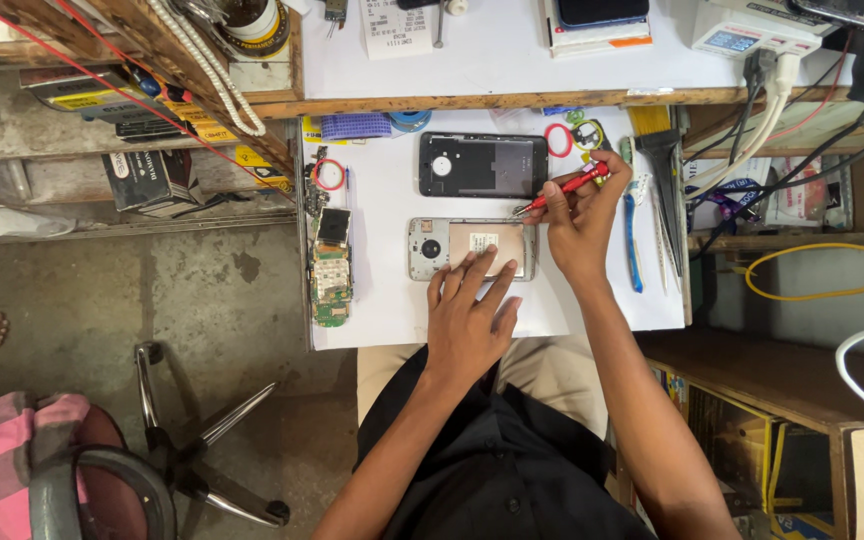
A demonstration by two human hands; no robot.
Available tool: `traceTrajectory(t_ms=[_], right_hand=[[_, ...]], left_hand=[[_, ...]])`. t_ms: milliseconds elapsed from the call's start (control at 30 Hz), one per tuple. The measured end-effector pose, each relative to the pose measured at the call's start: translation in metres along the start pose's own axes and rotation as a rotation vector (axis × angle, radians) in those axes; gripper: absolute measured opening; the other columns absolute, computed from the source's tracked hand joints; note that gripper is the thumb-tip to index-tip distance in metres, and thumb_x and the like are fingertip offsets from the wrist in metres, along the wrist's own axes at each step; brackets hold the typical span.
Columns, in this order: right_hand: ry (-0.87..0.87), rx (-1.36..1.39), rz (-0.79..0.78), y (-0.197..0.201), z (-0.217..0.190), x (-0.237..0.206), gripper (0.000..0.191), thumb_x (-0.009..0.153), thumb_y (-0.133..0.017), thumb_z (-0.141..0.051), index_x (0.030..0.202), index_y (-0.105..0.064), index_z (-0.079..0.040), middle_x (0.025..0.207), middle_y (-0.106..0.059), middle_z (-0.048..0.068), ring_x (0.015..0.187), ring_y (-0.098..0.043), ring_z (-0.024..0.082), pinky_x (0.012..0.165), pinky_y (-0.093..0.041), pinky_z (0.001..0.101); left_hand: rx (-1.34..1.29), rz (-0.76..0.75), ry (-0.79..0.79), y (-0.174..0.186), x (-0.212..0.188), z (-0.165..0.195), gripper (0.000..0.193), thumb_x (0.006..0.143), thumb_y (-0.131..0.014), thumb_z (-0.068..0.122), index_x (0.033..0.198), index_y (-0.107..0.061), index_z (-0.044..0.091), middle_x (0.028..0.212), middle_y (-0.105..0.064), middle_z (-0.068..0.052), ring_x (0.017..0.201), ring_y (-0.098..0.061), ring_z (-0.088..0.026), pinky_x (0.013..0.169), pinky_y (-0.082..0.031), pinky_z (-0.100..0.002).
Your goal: The person removes the back cover of a smartphone and then uses a screwdriver to unscrew multiple screws from the phone's internal frame. The back cover is placed on the table, and the phone remains open on the workbench.
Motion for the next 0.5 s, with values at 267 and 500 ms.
traceTrajectory(t_ms=[267,500], right_hand=[[-0.005,-0.013,-0.012,-0.0016,-0.0014,-0.0004,0.056,0.109,-0.055,0.007,0.147,-0.018,-0.012,0.109,-0.06,0.013,0.086,-0.068,0.016,0.072,-0.066,0.0335],[0.018,-0.043,-0.024,-0.0057,-0.0094,-0.0015,0.056,0.108,-0.055,0.008,0.145,-0.019,-0.01,0.107,-0.06,0.013,0.082,-0.068,0.017,0.072,-0.065,0.0321]], left_hand=[[-0.002,-0.002,0.004,0.0001,0.0001,-0.0001,0.043,0.091,-0.073,0.024,0.132,-0.072,0.013,0.147,-0.057,-0.011,0.133,-0.053,-0.031,0.116,-0.033,-0.051],[0.003,0.005,0.007,0.0011,0.0004,0.0001,0.043,0.09,-0.074,0.024,0.132,-0.071,0.013,0.147,-0.057,-0.01,0.133,-0.053,-0.03,0.116,-0.033,-0.051]])
Point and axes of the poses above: each hand's wrist, its own x-axis towards the middle knuckle, its own y-axis out of the back of the hand, z = x × y, the point moved 10 cm from there along x, towards the middle knuckle
